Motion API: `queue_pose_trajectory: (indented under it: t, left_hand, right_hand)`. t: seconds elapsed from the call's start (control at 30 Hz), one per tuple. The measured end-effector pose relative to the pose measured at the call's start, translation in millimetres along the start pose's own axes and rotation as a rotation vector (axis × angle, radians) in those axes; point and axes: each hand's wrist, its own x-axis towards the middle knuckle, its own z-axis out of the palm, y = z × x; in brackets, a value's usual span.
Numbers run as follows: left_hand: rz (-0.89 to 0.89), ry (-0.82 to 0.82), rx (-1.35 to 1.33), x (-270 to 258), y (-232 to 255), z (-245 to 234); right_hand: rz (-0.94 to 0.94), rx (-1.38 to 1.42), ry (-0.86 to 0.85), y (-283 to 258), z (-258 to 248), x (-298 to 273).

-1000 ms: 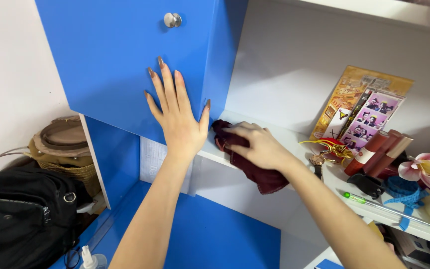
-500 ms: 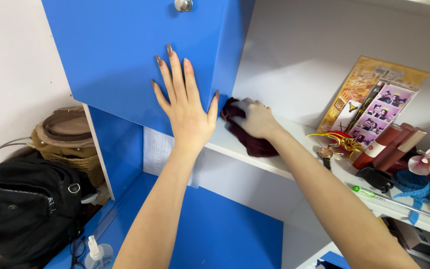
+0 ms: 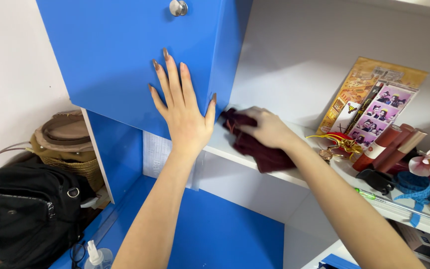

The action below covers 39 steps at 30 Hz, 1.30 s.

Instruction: The person wipes a blue shelf with a maroon cloth, then systematically removes various items from an upper white shelf and places them onto the blue surface. Items handled include a pen, lipsticks, a red pouch, a gold bracelet, a photo strip, a plush toy, a flower ornament, a fabric hair accessory, a yellow box, and a clear container with a pink bow.

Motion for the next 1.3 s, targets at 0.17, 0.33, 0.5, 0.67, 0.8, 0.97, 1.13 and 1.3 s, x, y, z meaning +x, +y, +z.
queue_pose_trajectory:
  t: [0.17,0.33,0.5,0.67,0.8,0.97,1.13,1.3]
  left_hand:
    - [-0.009,-0.004,-0.010,-0.6,0.1,-0.2]
    - [-0.015,-0.004,-0.027,-1.8,-0.3,0.0]
    - [-0.001,-0.002,-0.002,-1.4,-0.9,1.4]
    - [-0.002,-0.028,-0.002,-2.4,-3.6,3.2]
    - [-0.020,-0.043,-0.021,-1.1,-0.9,-0.6]
    - [-0.002,-0.045,-0.012,-2.3,-0.2,-3.9]
    - [-0.039,-0.133,0.073,-1.5,14.5,-15.9]
    - [0.007,-0.228,0.019,-27.6,58.9,-18.8]
  right_hand:
    - [0.129,-0.220,-0.012,-14.8,18.2,19.1]
    - [-0.196,-0.109,0.033,-49.0,9.8,-23.7]
    - [-0.193,-0.008,-0.075,-70.7,-8.5,-61.9]
    - [-0.152,0.037,-0.025,-41.1,-1.1,-34.9]
    - [0.090,-0.030,-0.040,-40.0,1.0,-18.1]
    - [0.024,-0.106,-0.025,-45.4,1.4,-42.4]
    - [0.038,-0.112,-0.013,-44.9,-10.9,-61.9]
    - [0.153,-0.188,0.022,-22.8,-0.2,-39.9]
